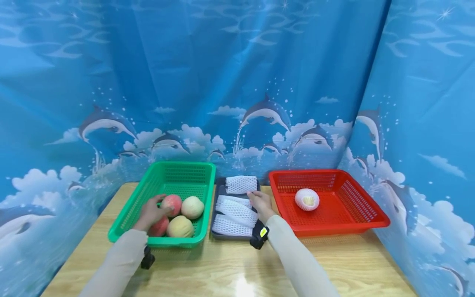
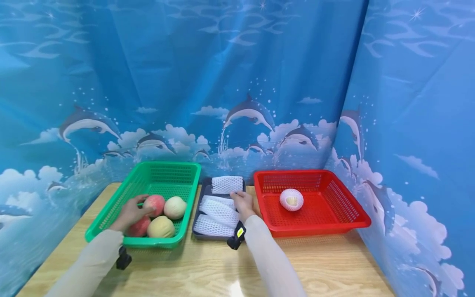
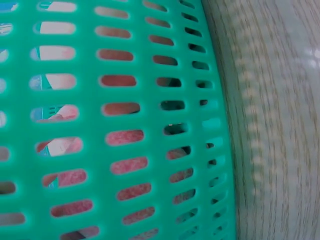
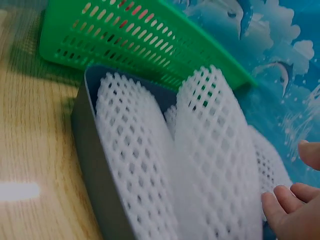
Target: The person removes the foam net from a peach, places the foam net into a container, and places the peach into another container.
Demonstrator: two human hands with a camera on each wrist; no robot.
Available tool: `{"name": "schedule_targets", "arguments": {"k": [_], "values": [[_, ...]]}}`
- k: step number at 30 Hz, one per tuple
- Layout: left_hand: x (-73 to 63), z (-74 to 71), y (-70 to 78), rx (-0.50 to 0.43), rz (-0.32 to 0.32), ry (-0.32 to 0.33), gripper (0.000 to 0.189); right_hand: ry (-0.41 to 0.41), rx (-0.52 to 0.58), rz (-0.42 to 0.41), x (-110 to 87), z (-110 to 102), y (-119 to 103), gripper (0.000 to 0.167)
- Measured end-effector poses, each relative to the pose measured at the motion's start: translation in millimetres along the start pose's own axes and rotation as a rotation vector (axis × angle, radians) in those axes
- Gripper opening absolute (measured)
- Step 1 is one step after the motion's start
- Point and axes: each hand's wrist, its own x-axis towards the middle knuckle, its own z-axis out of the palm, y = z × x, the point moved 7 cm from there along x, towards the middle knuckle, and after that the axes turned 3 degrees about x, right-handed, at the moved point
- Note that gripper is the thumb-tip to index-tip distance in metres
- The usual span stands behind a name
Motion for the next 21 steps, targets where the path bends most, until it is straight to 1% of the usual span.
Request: {"name": "schedule_targets", "arguments": {"k": [2,5,9,10,15,21], "values": [[-0.8,-0.1,-0.9,-0.014,-0.009,-0.003,0.066,-0.024,-0.012,-0.03,-2.7,2,-6,0.052],[-2.3,-1.6,-1.4,-0.037,-0.012,-0.005,0.066,-0.069,0.008,-0.1,-7.4,4,-19,0.053],[-3.7,-4.9,3.3,-0.054,0.013,-0.002,0.065,-0.109,0.057,-0.171,-13.3,3,-39,0.052],[-4.2,-5.9,5.2,-0.056,0.016,-0.001,0.065,-0.113,0.062,-0.174,-15.1,2,-43,0.053],[-8.8,-9.9,16.8,-0.069,0.031,-0.011,0.067,-0.108,0.044,-0.193,-23.2,-15,-62,0.049],[-15.8,-15.2,31.0,-0.127,0.054,-0.025,0.073,-0.074,0.046,-0.256,-26.2,-43,-79,0.046]]}}
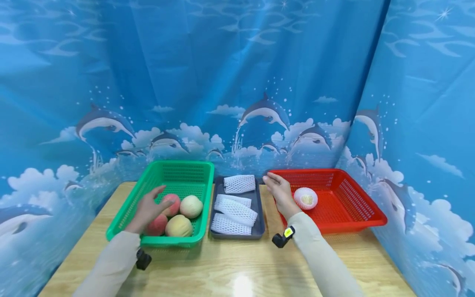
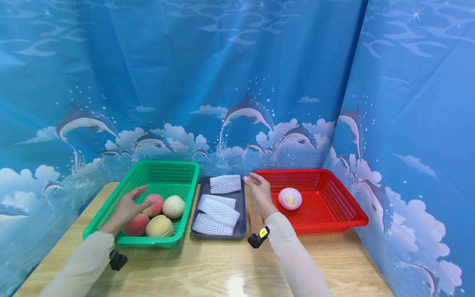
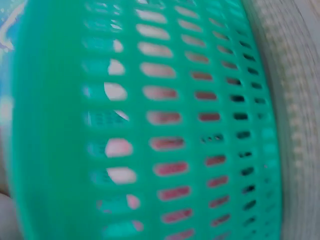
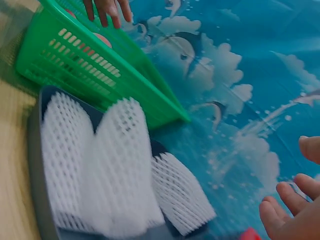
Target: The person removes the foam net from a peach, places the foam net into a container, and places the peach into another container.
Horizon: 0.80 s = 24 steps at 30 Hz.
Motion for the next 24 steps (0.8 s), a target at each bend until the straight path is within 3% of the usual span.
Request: {"name": "schedule_targets", "arguments": {"k": [7,15,24], "values": [[-6.2,7.2,27.0,-0.013,0.005,-0.031,0.079,0.056,-0.104,-0.013,-2.8,-43,-13,0.049],[-16.9,26.4,63.6,0.011,0.122,-0.008,0.072,0.19,-0.256,-0.065,-1.9,-95,-12,0.054],[-27.5,59.6,90.9,-0.137,0.23,-0.062,0.07,0.264,-0.36,-0.096,-0.2,-139,1,0.058]]}}
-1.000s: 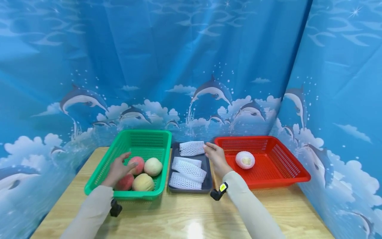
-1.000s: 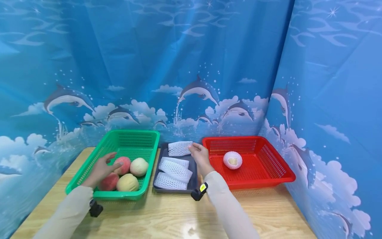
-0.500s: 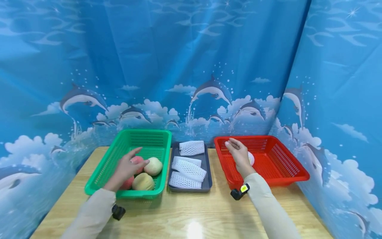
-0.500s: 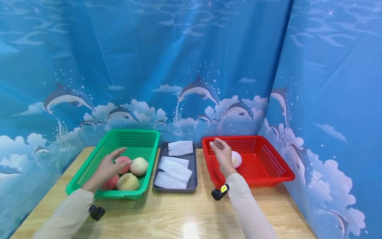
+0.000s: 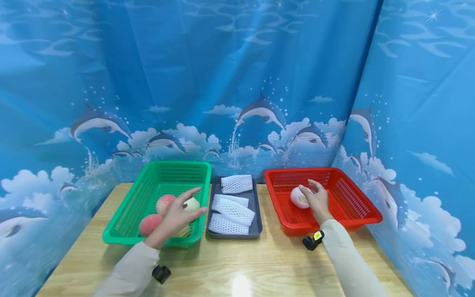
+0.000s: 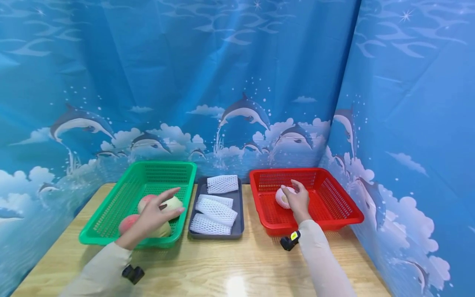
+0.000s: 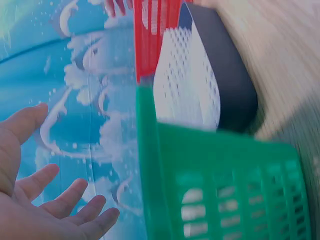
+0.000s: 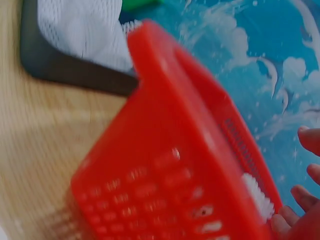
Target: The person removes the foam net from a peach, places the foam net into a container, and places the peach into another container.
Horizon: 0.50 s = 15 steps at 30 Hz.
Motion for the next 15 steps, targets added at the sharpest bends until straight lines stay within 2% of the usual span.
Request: {"name": "schedule_targets", "arguments": {"k": [6,10,15], "values": [[-5.3,24.2,11.6,0.004,0.014,-0.023,0.07,-0.034,-0.155,0.006,6.8,-3,12,0.061],[-10.4,39.0,17.1,-0.054,0.025,-0.03,0.067,-0.071,-0.24,0.021,11.6,-1,21,0.063],[-16.5,55.5,24.2,-0.107,0.073,-0.049,0.064,-0.175,-0.305,0.047,16.1,10,32,0.069]]}}
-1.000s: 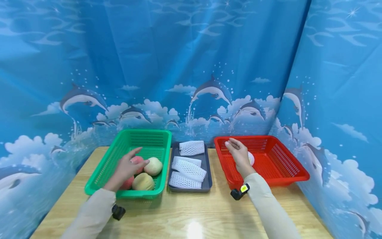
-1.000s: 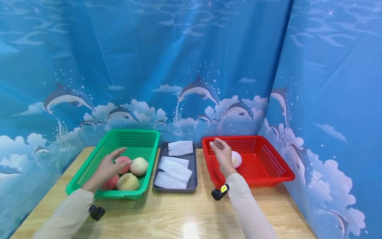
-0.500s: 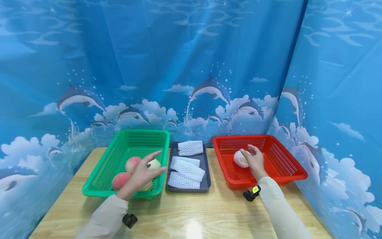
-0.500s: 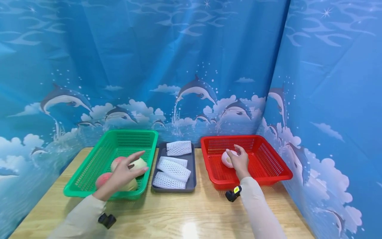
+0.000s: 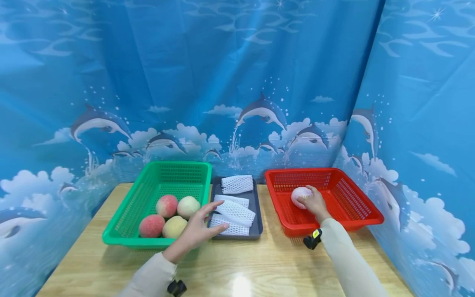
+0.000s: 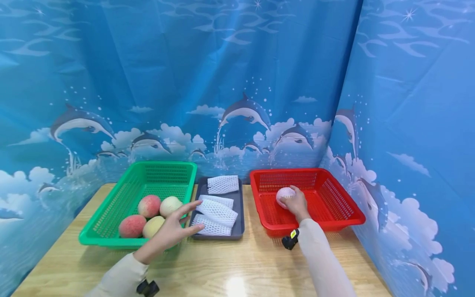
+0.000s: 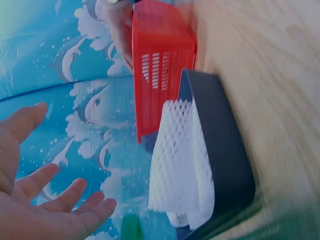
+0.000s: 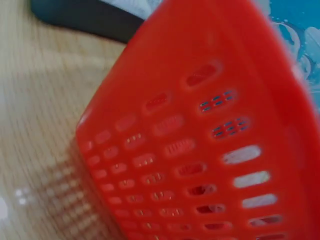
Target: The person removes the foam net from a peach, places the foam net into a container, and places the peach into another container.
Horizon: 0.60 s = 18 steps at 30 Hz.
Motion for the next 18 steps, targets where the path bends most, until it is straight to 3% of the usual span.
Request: {"name": "schedule_targets", "arguments": {"k": [4,11,18], "values": [[-3.1,12.3,1.5,-0.027,0.038,-0.03,0.064,-0.067,-0.06,-0.012,2.9,7,2,0.072],[-6.0,28.5,-0.5,-0.003,0.047,-0.064,0.065,-0.057,-0.205,-0.112,8.6,7,4,0.077],[-7.7,34.1,-3.9,-0.026,0.045,-0.075,0.064,-0.064,-0.263,-0.029,13.9,9,14,0.081]]}}
